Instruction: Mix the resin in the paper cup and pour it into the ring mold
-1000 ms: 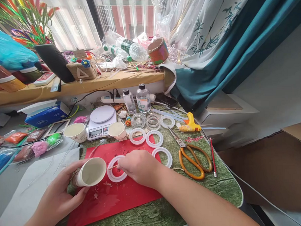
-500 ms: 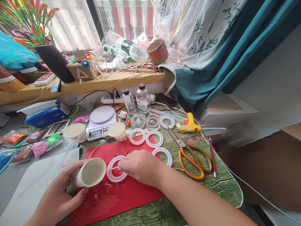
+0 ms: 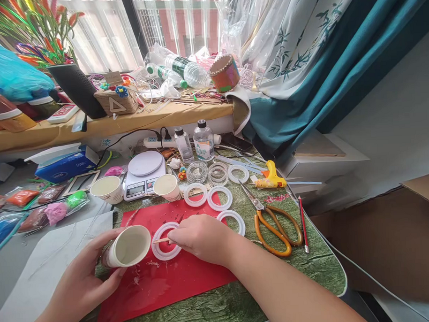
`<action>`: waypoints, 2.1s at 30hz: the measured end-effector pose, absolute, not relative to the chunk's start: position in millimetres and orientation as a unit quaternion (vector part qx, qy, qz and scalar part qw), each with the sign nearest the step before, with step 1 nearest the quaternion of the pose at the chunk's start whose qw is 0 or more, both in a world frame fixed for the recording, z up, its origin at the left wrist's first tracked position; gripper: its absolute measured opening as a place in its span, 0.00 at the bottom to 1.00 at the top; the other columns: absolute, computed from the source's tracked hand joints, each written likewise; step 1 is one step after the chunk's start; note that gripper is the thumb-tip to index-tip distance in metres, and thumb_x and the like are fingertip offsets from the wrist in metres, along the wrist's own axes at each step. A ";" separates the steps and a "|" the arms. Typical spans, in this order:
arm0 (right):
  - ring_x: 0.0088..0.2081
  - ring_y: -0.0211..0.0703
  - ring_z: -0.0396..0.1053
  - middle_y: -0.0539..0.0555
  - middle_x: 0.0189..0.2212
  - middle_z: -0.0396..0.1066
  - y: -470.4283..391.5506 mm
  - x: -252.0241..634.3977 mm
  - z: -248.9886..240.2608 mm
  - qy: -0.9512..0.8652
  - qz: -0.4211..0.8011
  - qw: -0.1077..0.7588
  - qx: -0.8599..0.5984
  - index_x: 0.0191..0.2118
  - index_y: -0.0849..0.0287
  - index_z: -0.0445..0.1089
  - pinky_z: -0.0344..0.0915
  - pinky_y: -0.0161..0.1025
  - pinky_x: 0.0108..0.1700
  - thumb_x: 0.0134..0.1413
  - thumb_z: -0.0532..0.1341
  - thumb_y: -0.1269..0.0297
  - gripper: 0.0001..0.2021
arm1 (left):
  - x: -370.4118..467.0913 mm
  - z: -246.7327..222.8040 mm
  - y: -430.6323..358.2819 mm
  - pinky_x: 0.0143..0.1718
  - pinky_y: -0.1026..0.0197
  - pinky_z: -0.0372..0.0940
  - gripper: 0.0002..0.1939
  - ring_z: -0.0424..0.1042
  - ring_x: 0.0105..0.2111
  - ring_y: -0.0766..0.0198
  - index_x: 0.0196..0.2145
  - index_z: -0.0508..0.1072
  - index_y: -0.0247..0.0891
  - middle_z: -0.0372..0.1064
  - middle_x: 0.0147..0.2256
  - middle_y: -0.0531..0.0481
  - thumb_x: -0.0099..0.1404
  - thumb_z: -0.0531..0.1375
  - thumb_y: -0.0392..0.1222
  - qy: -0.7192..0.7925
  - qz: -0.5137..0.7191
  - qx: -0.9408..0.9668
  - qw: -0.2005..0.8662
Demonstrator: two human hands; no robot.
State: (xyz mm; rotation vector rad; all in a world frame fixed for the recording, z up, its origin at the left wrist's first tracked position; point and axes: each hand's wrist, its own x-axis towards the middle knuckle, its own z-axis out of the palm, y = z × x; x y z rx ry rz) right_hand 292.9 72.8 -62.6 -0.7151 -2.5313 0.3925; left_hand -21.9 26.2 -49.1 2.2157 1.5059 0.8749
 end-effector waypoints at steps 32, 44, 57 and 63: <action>0.28 0.41 0.72 0.50 0.24 0.75 79.0 290.6 -50.5 -0.502 0.582 0.456 -0.448 0.35 0.57 0.75 0.70 0.38 0.33 0.64 0.66 0.56 0.10 | -22.6 -54.0 25.7 0.59 0.45 0.70 0.25 0.75 0.57 0.43 0.61 0.68 0.47 0.74 0.57 0.43 0.68 0.62 0.46 0.551 0.354 0.738 0.163; 0.24 0.40 0.63 0.46 0.22 0.67 74.1 287.3 -35.0 -0.532 0.485 0.470 -0.512 0.33 0.55 0.70 0.58 0.38 0.28 0.65 0.60 0.52 0.13 | -22.5 -31.5 35.5 0.53 0.44 0.77 0.27 0.79 0.53 0.43 0.60 0.67 0.45 0.77 0.54 0.41 0.65 0.66 0.48 0.511 0.326 0.784 0.131; 0.25 0.39 0.57 0.44 0.21 0.59 64.3 300.6 -45.1 -0.593 0.422 0.468 -0.501 0.26 0.54 0.62 0.51 0.39 0.29 0.63 0.61 0.56 0.15 | 19.2 -16.5 34.8 0.54 0.48 0.76 0.24 0.79 0.54 0.48 0.59 0.69 0.46 0.78 0.54 0.45 0.66 0.64 0.49 0.559 0.274 0.764 0.167; 0.25 0.40 0.60 0.46 0.22 0.64 66.2 298.4 -51.1 -0.593 0.430 0.457 -0.505 0.29 0.55 0.66 0.53 0.39 0.30 0.63 0.61 0.56 0.13 | 23.4 -38.1 37.1 0.56 0.47 0.74 0.25 0.77 0.57 0.46 0.60 0.70 0.46 0.77 0.56 0.44 0.65 0.61 0.43 0.534 0.318 0.772 0.133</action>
